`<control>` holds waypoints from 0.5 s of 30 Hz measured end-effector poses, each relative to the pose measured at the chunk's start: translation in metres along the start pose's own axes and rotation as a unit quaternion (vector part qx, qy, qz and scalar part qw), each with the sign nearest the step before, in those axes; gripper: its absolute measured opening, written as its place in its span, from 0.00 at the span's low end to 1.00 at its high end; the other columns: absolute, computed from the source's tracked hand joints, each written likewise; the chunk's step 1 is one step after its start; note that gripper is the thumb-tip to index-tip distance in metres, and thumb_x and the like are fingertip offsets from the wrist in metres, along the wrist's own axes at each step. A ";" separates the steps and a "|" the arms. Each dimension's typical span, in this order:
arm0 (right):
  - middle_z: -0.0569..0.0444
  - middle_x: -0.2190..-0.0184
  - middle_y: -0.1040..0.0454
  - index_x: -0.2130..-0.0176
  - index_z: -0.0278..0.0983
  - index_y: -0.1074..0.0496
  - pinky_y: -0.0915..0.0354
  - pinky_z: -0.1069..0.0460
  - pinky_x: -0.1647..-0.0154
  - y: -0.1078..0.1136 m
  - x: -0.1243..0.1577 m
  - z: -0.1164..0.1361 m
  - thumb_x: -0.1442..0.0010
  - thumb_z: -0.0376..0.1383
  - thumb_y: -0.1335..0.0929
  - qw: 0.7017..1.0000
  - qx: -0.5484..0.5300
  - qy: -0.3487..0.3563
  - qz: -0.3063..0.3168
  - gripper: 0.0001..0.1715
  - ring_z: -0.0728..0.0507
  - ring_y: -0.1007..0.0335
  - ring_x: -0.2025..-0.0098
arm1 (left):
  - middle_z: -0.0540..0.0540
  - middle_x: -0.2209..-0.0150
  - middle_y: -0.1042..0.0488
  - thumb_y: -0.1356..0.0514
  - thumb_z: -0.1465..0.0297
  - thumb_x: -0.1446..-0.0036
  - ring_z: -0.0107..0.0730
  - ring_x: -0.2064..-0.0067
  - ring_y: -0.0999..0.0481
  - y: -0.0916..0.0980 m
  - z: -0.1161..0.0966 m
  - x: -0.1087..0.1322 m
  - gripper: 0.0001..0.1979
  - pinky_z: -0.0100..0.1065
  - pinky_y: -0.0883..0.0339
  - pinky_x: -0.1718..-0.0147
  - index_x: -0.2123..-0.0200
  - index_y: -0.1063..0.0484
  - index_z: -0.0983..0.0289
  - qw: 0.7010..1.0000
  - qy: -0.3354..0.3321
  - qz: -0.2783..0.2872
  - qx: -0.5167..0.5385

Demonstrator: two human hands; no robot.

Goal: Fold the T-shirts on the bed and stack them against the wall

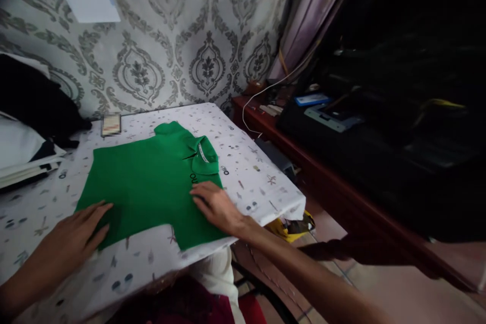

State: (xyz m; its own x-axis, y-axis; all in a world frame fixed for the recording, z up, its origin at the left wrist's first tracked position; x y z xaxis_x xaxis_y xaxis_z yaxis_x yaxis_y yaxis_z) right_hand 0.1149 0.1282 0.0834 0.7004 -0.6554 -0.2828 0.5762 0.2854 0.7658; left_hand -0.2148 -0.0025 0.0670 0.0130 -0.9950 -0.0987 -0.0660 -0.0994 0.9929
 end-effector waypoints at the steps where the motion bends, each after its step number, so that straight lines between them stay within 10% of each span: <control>1: 0.45 0.49 0.24 0.48 0.40 0.26 0.30 0.44 0.44 0.012 -0.003 -0.012 0.29 0.37 0.41 0.998 0.013 -0.039 -0.047 0.18 0.41 0.27 0.46 | 0.61 0.40 0.26 0.58 0.50 0.35 0.58 0.43 0.25 0.011 -0.012 -0.017 0.32 0.53 0.26 0.52 0.39 0.30 0.58 1.000 -0.009 0.006 0.013; 7: 0.47 0.55 0.29 0.43 0.40 0.30 0.30 0.46 0.56 0.043 -0.024 -0.058 0.36 0.36 0.34 0.973 0.118 -0.192 -0.042 0.22 0.42 0.27 0.60 | 0.59 0.49 0.23 0.56 0.61 0.30 0.45 0.47 0.25 0.048 -0.136 -0.174 0.21 0.43 0.29 0.51 0.45 0.28 0.59 0.973 -0.195 0.004 0.123; 11: 0.48 0.54 0.32 0.44 0.40 0.30 0.33 0.49 0.55 0.030 -0.026 -0.056 0.38 0.33 0.32 0.970 0.135 -0.200 -0.022 0.22 0.43 0.30 0.56 | 0.58 0.47 0.24 0.50 0.75 0.36 0.43 0.41 0.31 0.021 -0.206 -0.266 0.18 0.44 0.35 0.45 0.48 0.27 0.60 0.939 -0.332 0.026 0.083; 15: 0.50 0.55 0.33 0.50 0.40 0.30 0.34 0.50 0.59 0.020 -0.022 -0.057 0.37 0.29 0.34 0.970 0.121 -0.205 -0.043 0.16 0.45 0.31 0.58 | 0.54 0.49 0.22 0.47 0.81 0.44 0.39 0.42 0.32 -0.007 -0.226 -0.305 0.19 0.41 0.39 0.45 0.55 0.25 0.58 0.898 -0.432 0.081 0.014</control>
State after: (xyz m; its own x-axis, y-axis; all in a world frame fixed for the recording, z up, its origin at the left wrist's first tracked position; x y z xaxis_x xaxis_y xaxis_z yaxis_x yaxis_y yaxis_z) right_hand 0.1351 0.1880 0.0719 0.3994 -0.9065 -0.1370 0.4752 0.0769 0.8765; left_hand 0.0067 0.3036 0.1052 -0.7774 -0.6287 0.0204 -0.0219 0.0595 0.9980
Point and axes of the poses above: each hand's wrist, its own x-axis away from the middle knuckle, its own y-axis out of the back of the hand, z = x × y, the point moved 4 cm from there along -x, towards the middle knuckle
